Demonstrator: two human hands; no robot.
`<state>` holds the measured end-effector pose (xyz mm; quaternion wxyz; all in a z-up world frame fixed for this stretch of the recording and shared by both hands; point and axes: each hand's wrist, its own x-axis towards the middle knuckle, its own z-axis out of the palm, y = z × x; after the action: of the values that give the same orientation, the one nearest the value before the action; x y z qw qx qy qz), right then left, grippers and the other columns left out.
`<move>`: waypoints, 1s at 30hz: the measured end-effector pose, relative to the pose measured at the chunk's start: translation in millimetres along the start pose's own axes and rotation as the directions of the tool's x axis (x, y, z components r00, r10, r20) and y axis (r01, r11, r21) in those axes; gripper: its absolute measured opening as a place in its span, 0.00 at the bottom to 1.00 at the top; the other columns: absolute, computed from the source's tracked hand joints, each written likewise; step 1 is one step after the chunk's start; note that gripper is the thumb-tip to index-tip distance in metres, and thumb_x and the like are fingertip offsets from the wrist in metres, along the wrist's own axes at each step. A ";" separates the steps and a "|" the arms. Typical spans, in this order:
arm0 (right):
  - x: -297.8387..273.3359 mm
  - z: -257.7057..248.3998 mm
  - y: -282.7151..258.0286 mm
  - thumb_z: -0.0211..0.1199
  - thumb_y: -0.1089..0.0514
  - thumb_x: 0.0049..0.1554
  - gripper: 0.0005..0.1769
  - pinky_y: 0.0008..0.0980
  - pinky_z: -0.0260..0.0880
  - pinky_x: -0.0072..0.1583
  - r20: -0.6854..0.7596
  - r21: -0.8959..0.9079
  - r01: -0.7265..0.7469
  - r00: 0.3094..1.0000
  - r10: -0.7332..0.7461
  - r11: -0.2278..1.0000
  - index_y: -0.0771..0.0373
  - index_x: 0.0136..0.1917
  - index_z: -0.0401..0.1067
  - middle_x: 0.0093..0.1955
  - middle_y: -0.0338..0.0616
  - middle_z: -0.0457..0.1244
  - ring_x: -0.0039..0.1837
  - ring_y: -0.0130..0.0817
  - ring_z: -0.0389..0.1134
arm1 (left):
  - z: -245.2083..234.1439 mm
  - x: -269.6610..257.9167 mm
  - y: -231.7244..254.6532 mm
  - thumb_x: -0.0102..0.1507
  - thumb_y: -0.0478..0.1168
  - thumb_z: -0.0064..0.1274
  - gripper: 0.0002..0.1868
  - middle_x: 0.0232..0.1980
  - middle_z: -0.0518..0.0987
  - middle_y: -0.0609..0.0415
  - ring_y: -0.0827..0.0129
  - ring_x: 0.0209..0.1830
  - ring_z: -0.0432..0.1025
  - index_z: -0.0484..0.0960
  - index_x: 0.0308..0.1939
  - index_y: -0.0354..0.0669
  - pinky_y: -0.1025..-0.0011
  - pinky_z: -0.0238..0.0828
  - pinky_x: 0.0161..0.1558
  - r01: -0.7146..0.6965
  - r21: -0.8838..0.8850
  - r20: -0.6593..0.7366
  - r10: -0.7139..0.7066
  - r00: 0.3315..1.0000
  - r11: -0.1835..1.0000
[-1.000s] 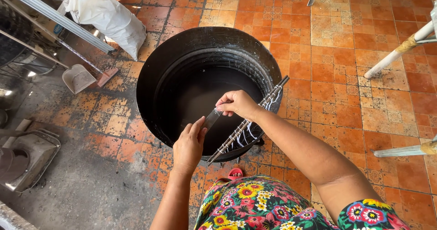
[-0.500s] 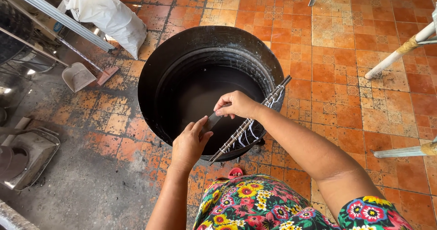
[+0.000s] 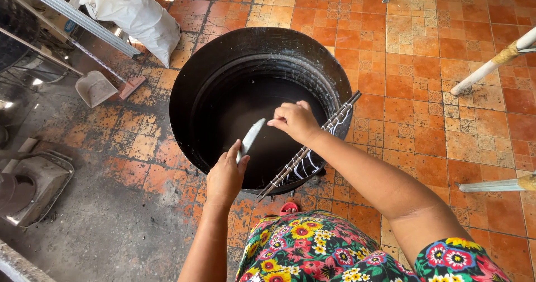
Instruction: Dipping a rack of candle wicks into a vat of melted wax and hanging them to cool.
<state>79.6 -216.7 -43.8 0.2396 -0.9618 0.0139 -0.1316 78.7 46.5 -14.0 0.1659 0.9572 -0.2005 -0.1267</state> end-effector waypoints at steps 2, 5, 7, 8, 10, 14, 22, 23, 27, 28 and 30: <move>-2.4 0.0 2.6 0.65 0.53 0.61 0.24 0.58 0.47 0.76 0.147 -0.092 -0.095 0.983 0.108 0.991 0.29 0.67 0.71 0.52 0.23 0.69 0.61 0.24 0.68 | -0.6 -2.9 1.5 0.72 0.60 0.36 0.29 0.51 0.80 0.48 0.46 0.50 0.79 0.61 0.77 0.64 0.48 0.78 0.48 0.015 -0.018 0.018 -0.015 1.000 1.000; -10.1 -2.7 13.0 0.66 0.52 0.60 0.41 0.62 0.46 0.76 0.212 -0.112 -0.112 0.968 0.134 0.987 0.28 0.80 0.53 0.65 0.26 0.65 0.69 0.27 0.65 | -3.9 -5.6 11.8 0.74 0.44 0.33 0.33 0.53 0.79 0.38 0.37 0.52 0.77 0.43 0.83 0.64 0.43 0.76 0.52 -0.013 -0.159 0.060 0.023 0.998 0.987; -26.9 -8.9 14.7 0.65 0.41 0.60 0.23 0.37 0.70 0.48 -0.183 -0.059 0.093 0.978 -0.102 0.994 0.51 0.28 0.71 0.28 0.37 0.67 0.38 0.39 0.72 | 2.7 -7.9 14.9 0.72 0.38 0.36 0.37 0.51 0.79 0.47 0.43 0.52 0.77 0.44 0.81 0.78 0.48 0.77 0.54 -0.084 -0.182 0.090 0.102 0.991 0.980; -31.0 -11.9 20.1 0.65 0.41 0.60 0.23 0.37 0.70 0.48 -0.185 -0.060 0.087 0.978 -0.097 0.994 0.51 0.28 0.71 0.28 0.37 0.67 0.38 0.39 0.72 | 18.6 -1.6 11.3 0.72 0.38 0.36 0.37 0.51 0.79 0.47 0.43 0.52 0.77 0.44 0.81 0.78 0.48 0.77 0.54 -0.088 -0.181 0.093 0.107 0.990 0.980; -41.0 -18.2 31.6 0.56 0.62 0.63 0.36 0.52 0.59 0.71 0.072 -0.072 -0.030 0.997 0.035 0.997 0.35 0.80 0.57 0.66 0.32 0.66 0.69 0.31 0.66 | 51.5 10.1 5.0 0.72 0.51 0.43 0.15 0.46 0.75 0.58 0.51 0.38 0.80 0.76 0.61 0.81 0.55 0.81 0.38 -0.185 -0.054 0.036 0.187 0.982 0.981; -87.6 -10.2 51.4 0.59 0.66 0.60 0.47 0.66 0.46 0.74 0.009 -0.077 0.029 1.000 -0.029 0.997 0.39 0.85 0.47 0.80 0.40 0.53 0.81 0.42 0.51 | 83.1 28.0 21.6 0.70 0.55 0.45 0.10 0.46 0.72 0.57 0.48 0.38 0.80 0.80 0.52 0.80 0.55 0.81 0.35 -0.223 -0.016 -0.005 0.223 0.975 0.975; -146.4 19.9 59.9 0.53 0.36 0.64 0.28 0.70 0.34 0.76 0.031 -0.290 0.110 0.994 -0.105 0.951 0.39 0.75 0.62 0.80 0.39 0.53 0.82 0.41 0.48 | 106.0 50.1 57.6 0.71 0.67 0.35 0.23 0.51 0.73 0.48 0.39 0.45 0.79 0.81 0.53 0.67 0.48 0.78 0.45 -0.207 -0.139 0.258 0.237 0.937 0.968; -147.3 21.9 60.2 0.53 0.36 0.64 0.28 0.70 0.34 0.76 0.024 -0.295 0.100 0.995 -0.098 0.950 0.39 0.75 0.62 0.80 0.39 0.53 0.82 0.41 0.48 | 103.7 48.6 60.9 0.71 0.67 0.35 0.23 0.51 0.73 0.48 0.39 0.45 0.79 0.81 0.53 0.67 0.48 0.78 0.45 -0.219 -0.137 0.259 0.248 0.934 0.966; -151.3 30.4 65.6 0.49 0.33 0.64 0.29 0.65 0.39 0.75 -0.004 -0.281 0.105 0.994 -0.111 0.954 0.36 0.77 0.59 0.78 0.38 0.54 0.81 0.40 0.49 | 99.8 47.7 70.5 0.70 0.70 0.30 0.30 0.54 0.73 0.47 0.41 0.49 0.78 0.82 0.47 0.60 0.51 0.76 0.48 -0.210 -0.058 0.337 0.217 0.916 0.976; -152.2 33.1 68.0 0.50 0.33 0.64 0.31 0.61 0.43 0.75 -0.023 -0.291 0.115 0.992 -0.127 0.950 0.36 0.78 0.57 0.78 0.37 0.52 0.81 0.38 0.50 | 100.3 48.4 71.3 0.70 0.71 0.28 0.30 0.54 0.73 0.48 0.41 0.50 0.78 0.81 0.47 0.60 0.51 0.76 0.50 -0.199 -0.047 0.348 0.203 0.915 0.979; -152.4 34.3 67.6 0.51 0.33 0.64 0.31 0.59 0.44 0.74 -0.043 -0.282 0.111 0.991 -0.128 0.953 0.36 0.78 0.58 0.77 0.38 0.53 0.81 0.39 0.50 | 103.5 47.8 71.3 0.71 0.71 0.26 0.31 0.54 0.73 0.48 0.42 0.50 0.78 0.80 0.47 0.60 0.51 0.76 0.50 -0.194 -0.041 0.352 0.196 0.915 0.980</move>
<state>-56.1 -247.1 -141.9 0.0925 -0.9806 -0.0187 -0.1719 64.8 -63.2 -90.6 0.1414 0.8935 -0.3211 -0.2802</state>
